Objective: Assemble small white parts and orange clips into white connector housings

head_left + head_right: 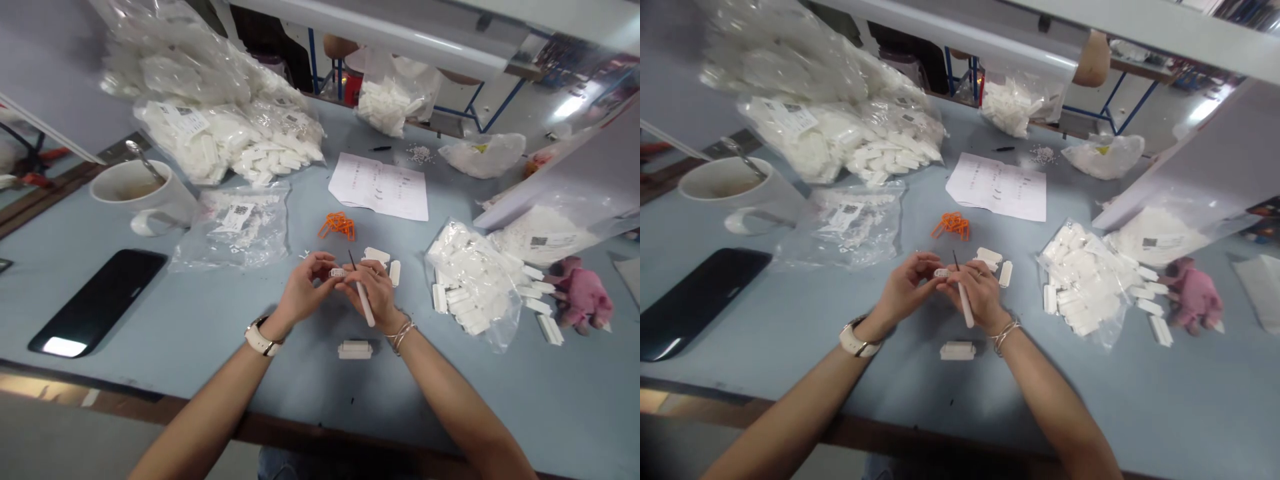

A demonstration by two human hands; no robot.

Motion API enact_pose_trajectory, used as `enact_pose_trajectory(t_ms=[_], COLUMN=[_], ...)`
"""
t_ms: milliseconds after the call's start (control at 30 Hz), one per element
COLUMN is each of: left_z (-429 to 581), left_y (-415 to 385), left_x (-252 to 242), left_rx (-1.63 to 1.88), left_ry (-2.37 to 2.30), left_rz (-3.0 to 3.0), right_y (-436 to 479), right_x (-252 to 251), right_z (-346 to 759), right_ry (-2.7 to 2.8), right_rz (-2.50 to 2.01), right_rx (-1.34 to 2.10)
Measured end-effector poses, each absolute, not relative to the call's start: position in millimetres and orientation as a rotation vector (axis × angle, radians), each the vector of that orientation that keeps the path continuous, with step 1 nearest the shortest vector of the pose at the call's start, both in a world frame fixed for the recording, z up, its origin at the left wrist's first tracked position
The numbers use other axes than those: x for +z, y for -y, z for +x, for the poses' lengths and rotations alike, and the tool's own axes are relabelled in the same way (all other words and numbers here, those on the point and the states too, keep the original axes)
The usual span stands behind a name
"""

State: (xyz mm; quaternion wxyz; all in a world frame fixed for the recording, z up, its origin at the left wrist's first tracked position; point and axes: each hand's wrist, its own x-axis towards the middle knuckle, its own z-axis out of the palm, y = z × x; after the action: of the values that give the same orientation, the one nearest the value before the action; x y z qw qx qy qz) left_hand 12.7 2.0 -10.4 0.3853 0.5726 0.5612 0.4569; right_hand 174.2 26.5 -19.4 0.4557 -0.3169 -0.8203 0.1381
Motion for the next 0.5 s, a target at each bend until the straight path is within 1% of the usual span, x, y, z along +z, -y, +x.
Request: enact_pose_trajectory(t_ms=[100, 200, 300, 400, 500], left_z=[9.1, 3.6, -8.0, -20.9, -27.2], left_y=[-3.0, -4.5, -7.6, -10.7, -11.4], left_x=[-6.0, -0.6, -0.2, -6.2, -11.5], left_rx=[1.146, 1.150, 1.151, 0.918, 0.700], left_ry=[-1.369, -1.380, -1.741, -2.105, -2.191], left_rz=[1.374, 1.361, 1.487, 1.765, 1.920], right_y=[-24.7, -21.8, -21.0, -22.5, -23.3], right_x=[-18.9, -18.4, -19.3, -20.7, -21.5], right_z=[172.7, 171.3, 168.5, 165.4, 163.2], right_ry=[1.999, 1.879, 1.666, 1.464, 1.322], right_rz=[-0.814, -0.945, -1.103, -1.165, -1.136], right_rx=[0.409, 0.575, 0.769, 0.935, 1.062])
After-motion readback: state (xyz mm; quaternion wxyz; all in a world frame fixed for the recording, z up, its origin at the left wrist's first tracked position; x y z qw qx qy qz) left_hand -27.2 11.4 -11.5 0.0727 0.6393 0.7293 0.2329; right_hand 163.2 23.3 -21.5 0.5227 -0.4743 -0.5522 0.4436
